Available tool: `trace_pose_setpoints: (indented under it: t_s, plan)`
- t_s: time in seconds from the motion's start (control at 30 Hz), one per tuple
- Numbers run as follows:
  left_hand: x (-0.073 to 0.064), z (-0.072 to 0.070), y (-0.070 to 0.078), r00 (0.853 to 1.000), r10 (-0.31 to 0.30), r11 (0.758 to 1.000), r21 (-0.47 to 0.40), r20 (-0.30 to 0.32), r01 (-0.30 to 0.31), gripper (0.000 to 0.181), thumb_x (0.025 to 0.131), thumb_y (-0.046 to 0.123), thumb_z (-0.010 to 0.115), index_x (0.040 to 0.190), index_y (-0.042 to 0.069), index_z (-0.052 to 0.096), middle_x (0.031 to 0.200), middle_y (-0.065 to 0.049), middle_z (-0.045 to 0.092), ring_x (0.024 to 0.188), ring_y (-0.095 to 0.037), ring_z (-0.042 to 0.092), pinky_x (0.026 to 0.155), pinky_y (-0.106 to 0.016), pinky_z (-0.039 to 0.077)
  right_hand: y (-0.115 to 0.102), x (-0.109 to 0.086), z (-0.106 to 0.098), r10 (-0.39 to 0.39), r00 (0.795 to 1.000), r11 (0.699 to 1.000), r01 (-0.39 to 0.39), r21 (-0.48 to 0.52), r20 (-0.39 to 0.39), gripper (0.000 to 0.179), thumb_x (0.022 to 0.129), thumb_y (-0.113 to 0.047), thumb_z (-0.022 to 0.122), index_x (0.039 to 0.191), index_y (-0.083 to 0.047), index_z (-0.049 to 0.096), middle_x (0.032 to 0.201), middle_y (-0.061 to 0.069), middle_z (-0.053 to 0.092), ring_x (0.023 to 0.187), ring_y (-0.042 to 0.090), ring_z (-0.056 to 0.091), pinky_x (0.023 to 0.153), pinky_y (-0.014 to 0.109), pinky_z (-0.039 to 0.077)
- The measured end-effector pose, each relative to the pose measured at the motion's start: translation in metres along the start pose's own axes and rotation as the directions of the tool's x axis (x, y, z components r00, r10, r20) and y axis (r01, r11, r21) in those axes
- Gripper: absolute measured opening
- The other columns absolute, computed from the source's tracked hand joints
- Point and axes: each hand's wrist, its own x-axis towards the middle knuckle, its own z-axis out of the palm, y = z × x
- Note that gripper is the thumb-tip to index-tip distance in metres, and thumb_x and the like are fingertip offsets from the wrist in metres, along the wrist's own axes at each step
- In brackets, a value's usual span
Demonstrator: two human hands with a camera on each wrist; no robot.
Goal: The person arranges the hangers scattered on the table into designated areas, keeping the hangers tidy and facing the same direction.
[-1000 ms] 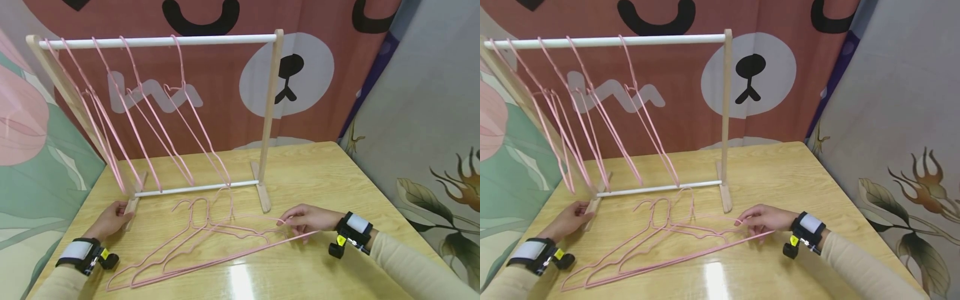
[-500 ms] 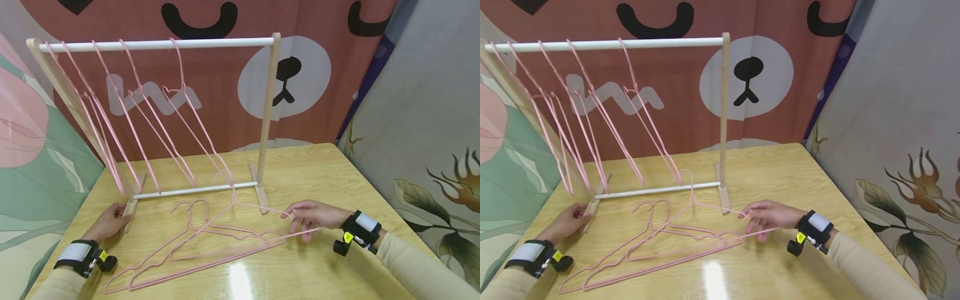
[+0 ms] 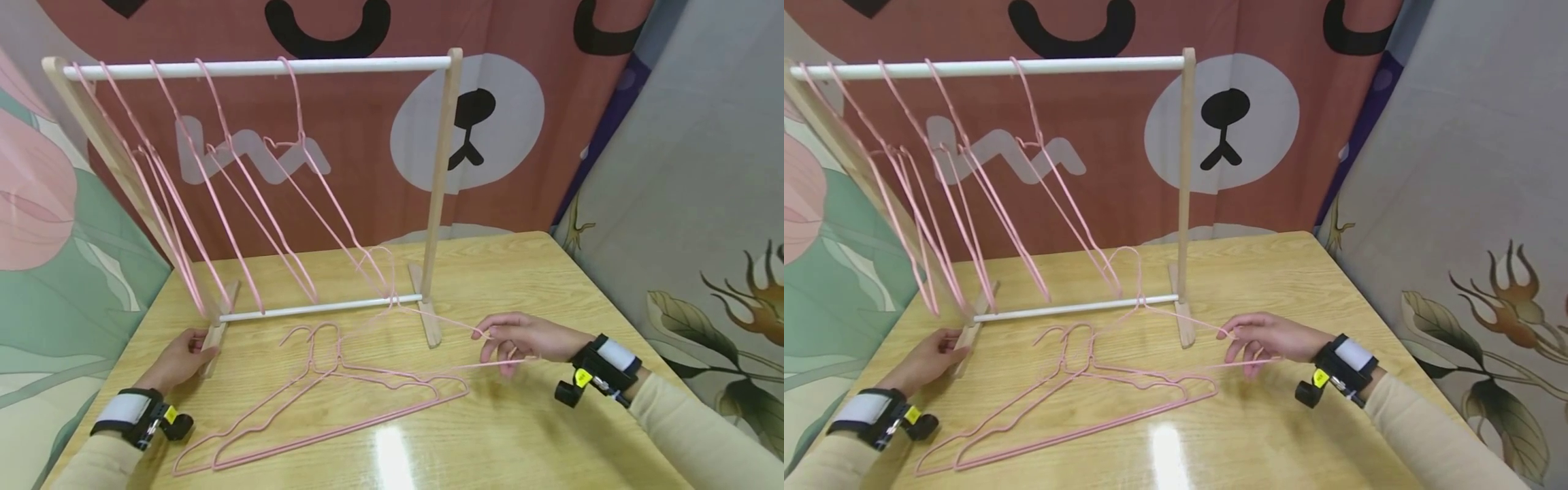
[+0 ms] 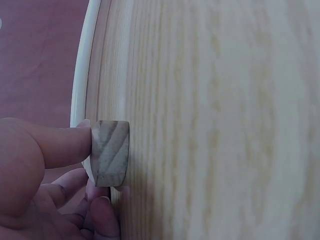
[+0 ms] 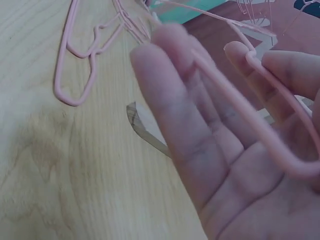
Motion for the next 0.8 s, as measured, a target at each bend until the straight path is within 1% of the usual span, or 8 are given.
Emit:
trace_pose_setpoints:
  t_s: [0.07,0.13,0.3,0.37,0.47,0.63,0.7,0.8]
  plan:
    - [0.001,0.000,-0.001,1.000,0.002,1.000,-0.001,-0.002,-0.002,0.052,0.103,0.012,0.055,0.135,-0.022,0.034,0.110,-0.029,0.051,0.100,-0.037,0.051,0.072,-0.028,0.046,-0.003,-0.002,-0.001,-0.001,1.000,0.999,0.001,-0.033,-0.019,0.032,0.112,-0.019,0.036,0.135,-0.004,0.053,0.117,0.028,0.064,0.087,0.033,0.070,0.074,0.054,0.058]
    - [0.002,0.000,-0.001,1.000,0.005,1.000,-0.001,-0.004,-0.005,0.051,0.103,0.012,0.055,0.135,-0.022,0.035,0.110,-0.029,0.051,0.099,-0.037,0.052,0.072,-0.028,0.046,-0.006,-0.004,-0.003,-0.010,0.999,0.998,0.008,-0.056,-0.031,0.032,0.112,-0.018,0.035,0.135,-0.004,0.052,0.119,0.028,0.062,0.088,0.034,0.069,0.071,0.053,0.059]
    - [0.002,0.000,-0.003,1.000,0.004,1.000,0.000,-0.005,-0.004,0.051,0.103,0.013,0.055,0.135,-0.022,0.035,0.109,-0.029,0.051,0.099,-0.036,0.051,0.072,-0.030,0.046,-0.016,-0.010,-0.006,-0.044,0.998,0.994,0.038,-0.102,-0.050,0.032,0.113,-0.017,0.032,0.136,-0.004,0.051,0.121,0.027,0.060,0.090,0.031,0.067,0.062,0.034,0.056]
    - [0.002,0.000,-0.003,1.000,0.008,1.000,0.001,-0.006,-0.008,0.052,0.103,0.012,0.056,0.135,-0.022,0.035,0.109,-0.029,0.051,0.099,-0.036,0.052,0.072,-0.029,0.046,-0.019,-0.011,-0.008,-0.059,0.997,0.992,0.052,-0.117,-0.058,0.032,0.113,-0.016,0.031,0.135,-0.004,0.051,0.122,0.027,0.059,0.091,0.028,0.066,0.059,0.031,0.054]
    - [0.002,0.000,-0.004,1.000,0.019,1.000,0.003,-0.010,-0.019,0.052,0.102,0.011,0.057,0.135,-0.023,0.035,0.108,-0.030,0.052,0.098,-0.037,0.052,0.071,-0.028,0.046,-0.024,-0.014,-0.009,-0.088,0.994,0.989,0.079,-0.128,-0.067,0.032,0.113,-0.015,0.031,0.135,-0.004,0.051,0.123,0.025,0.059,0.091,0.024,0.066,0.057,0.030,0.053]
    - [0.002,0.000,-0.003,1.000,0.014,1.000,-0.002,-0.014,-0.014,0.052,0.102,0.010,0.056,0.135,-0.023,0.035,0.109,-0.030,0.052,0.099,-0.038,0.052,0.072,-0.029,0.046,-0.030,-0.019,-0.012,-0.132,0.989,0.984,0.122,-0.129,-0.071,0.032,0.113,-0.013,0.029,0.134,-0.003,0.051,0.122,0.018,0.060,0.092,0.022,0.064,0.057,0.029,0.052]
    - [0.002,0.000,-0.003,1.000,0.013,1.000,-0.001,-0.013,-0.013,0.052,0.102,0.011,0.056,0.135,-0.023,0.035,0.109,-0.031,0.052,0.100,-0.038,0.052,0.073,-0.030,0.046,-0.033,-0.021,-0.012,-0.136,0.987,0.982,0.121,-0.147,-0.091,0.032,0.113,-0.014,0.029,0.133,-0.004,0.052,0.122,0.016,0.060,0.092,0.022,0.063,0.057,0.029,0.052]
    - [0.003,0.000,-0.004,1.000,0.013,1.000,0.006,-0.013,-0.013,0.052,0.102,0.011,0.057,0.135,-0.023,0.035,0.110,-0.031,0.052,0.099,-0.039,0.052,0.072,-0.030,0.046,-0.038,-0.024,-0.011,-0.132,0.980,0.976,0.102,-0.190,-0.149,0.030,0.113,-0.016,0.031,0.131,-0.004,0.052,0.121,0.016,0.060,0.090,0.024,0.062,0.055,0.032,0.052]
